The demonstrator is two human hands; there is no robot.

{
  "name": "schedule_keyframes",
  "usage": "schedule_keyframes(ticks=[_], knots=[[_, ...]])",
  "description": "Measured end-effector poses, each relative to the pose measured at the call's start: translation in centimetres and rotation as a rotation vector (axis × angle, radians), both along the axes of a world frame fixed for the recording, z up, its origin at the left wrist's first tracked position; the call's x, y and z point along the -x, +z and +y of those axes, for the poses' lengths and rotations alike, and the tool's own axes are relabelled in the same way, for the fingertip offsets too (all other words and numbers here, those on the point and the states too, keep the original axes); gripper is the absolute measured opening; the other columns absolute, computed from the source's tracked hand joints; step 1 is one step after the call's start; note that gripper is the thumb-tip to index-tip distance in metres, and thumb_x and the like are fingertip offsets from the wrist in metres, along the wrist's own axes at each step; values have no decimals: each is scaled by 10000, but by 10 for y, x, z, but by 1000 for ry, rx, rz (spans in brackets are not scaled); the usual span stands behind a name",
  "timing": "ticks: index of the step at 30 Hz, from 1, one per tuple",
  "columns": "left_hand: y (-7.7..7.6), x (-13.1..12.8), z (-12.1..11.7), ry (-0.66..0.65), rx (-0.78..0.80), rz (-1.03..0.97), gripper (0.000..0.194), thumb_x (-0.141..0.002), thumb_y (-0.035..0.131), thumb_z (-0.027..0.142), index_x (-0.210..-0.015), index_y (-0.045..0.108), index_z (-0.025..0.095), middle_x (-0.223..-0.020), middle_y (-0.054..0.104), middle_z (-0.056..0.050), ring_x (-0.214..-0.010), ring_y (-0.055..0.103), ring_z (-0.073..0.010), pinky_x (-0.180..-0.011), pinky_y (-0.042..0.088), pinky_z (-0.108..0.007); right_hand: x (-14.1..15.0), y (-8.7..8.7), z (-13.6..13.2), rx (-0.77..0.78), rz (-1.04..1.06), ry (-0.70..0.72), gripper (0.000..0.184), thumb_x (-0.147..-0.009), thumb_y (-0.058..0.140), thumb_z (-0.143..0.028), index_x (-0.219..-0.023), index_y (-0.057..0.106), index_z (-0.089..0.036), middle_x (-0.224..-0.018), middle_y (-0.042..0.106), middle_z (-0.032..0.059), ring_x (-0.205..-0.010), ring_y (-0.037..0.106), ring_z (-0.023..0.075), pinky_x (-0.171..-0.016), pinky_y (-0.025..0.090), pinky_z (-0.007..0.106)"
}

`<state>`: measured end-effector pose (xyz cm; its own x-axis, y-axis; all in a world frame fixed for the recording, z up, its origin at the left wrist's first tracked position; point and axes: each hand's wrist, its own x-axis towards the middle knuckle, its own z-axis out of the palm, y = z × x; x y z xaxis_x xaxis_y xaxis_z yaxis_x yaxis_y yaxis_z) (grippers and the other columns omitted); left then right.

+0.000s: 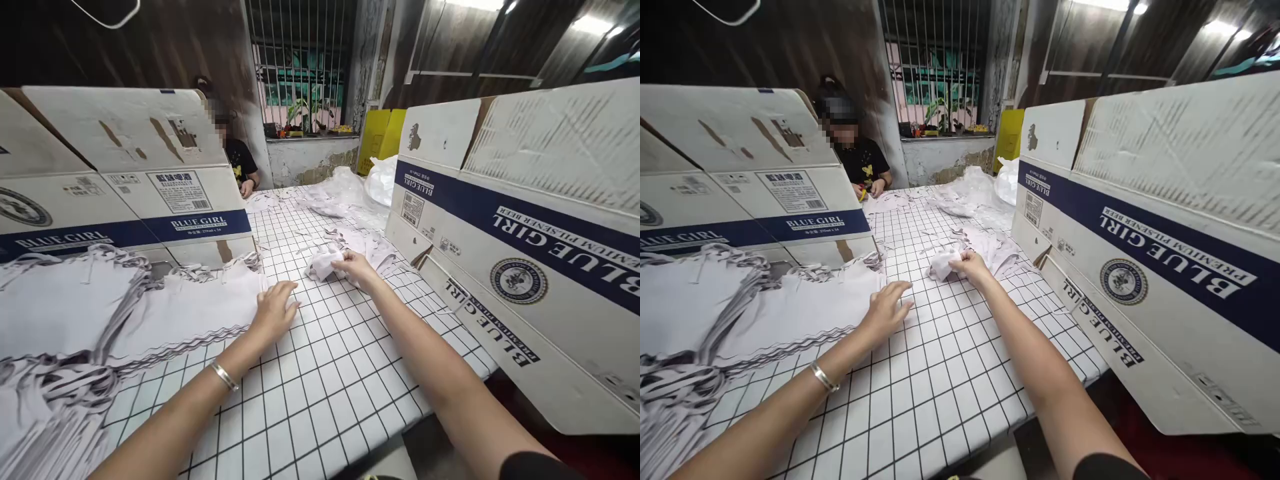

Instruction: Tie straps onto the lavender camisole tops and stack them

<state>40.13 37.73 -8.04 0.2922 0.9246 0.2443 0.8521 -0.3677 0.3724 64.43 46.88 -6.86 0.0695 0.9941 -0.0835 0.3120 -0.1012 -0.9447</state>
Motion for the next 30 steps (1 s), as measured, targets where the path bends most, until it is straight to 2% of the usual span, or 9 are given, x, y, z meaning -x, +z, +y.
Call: schedule_keyframes(ticks=[6,9,11,14,18,22,24,27,30], knots=[[-13,-27,-50,-282,182,-45,233,-896,476,264,-1057,643,241,-1082,657,-45,-1045,576,-222,-919,393,-420,-57,-26,-141,151,380,133,437,-544,852,-310,-738,480,-190,-661,589,-42,-601,573,114,-580,428,240],[-10,-36,-57,-282,253,-119,237,-893,472,275,-1013,666,212,-1016,664,-59,-985,596,-218,-886,435,-384,-76,-32,-193,180,415,45,421,-575,848,-277,-791,495,-198,-707,607,-32,-645,585,116,-635,449,249],[-6,-49,-50,-244,276,-190,257,-883,473,269,-1029,668,186,-1018,655,-76,-966,603,-210,-869,461,-352,-80,-31,-209,157,441,5,426,-587,843,-275,-845,511,-208,-742,607,-26,-674,589,123,-667,462,263],[0,-82,-29,-258,277,-221,337,-845,493,222,-1148,638,192,-1185,609,-93,-1109,557,-221,-966,428,-373,-79,-24,-213,103,476,-13,419,-585,838,-271,-849,517,-215,-755,569,-32,-674,567,115,-673,460,257],[9,-121,2,-557,475,-120,413,-704,650,240,-1118,664,247,-1448,436,-62,-1347,350,-300,-1090,286,-498,-82,-4,-208,5,508,28,375,-614,796,-286,-832,496,-230,-780,534,-18,-683,543,122,-661,460,254],[29,-122,22,-787,908,-486,161,-729,629,284,-819,671,157,-975,671,-73,-940,627,-202,-873,489,-357,-102,16,-201,-46,554,42,360,-634,741,-304,-877,480,-256,-815,547,-12,-687,552,145,-625,461,261],[45,-110,29,-786,1055,-685,190,-732,652,317,-801,632,141,-786,647,-48,-733,626,-158,-717,515,-304,-114,20,-191,-33,582,67,363,-635,731,-299,-905,492,-260,-808,552,-20,-691,560,146,-625,458,258],[66,-90,36,-722,1163,-681,315,-707,716,361,-898,618,130,-803,649,-62,-685,616,-152,-643,501,-284,-123,18,-168,17,519,100,377,-633,733,-316,-928,507,-253,-808,555,-25,-699,560,145,-652,459,269],[66,-75,33,-429,901,-458,422,-684,738,355,-1030,606,153,-993,655,-94,-845,628,-198,-739,496,-316,-124,7,-151,2,131,-56,411,-617,740,-345,-945,518,-234,-909,573,13,-792,559,175,-704,463,309]])
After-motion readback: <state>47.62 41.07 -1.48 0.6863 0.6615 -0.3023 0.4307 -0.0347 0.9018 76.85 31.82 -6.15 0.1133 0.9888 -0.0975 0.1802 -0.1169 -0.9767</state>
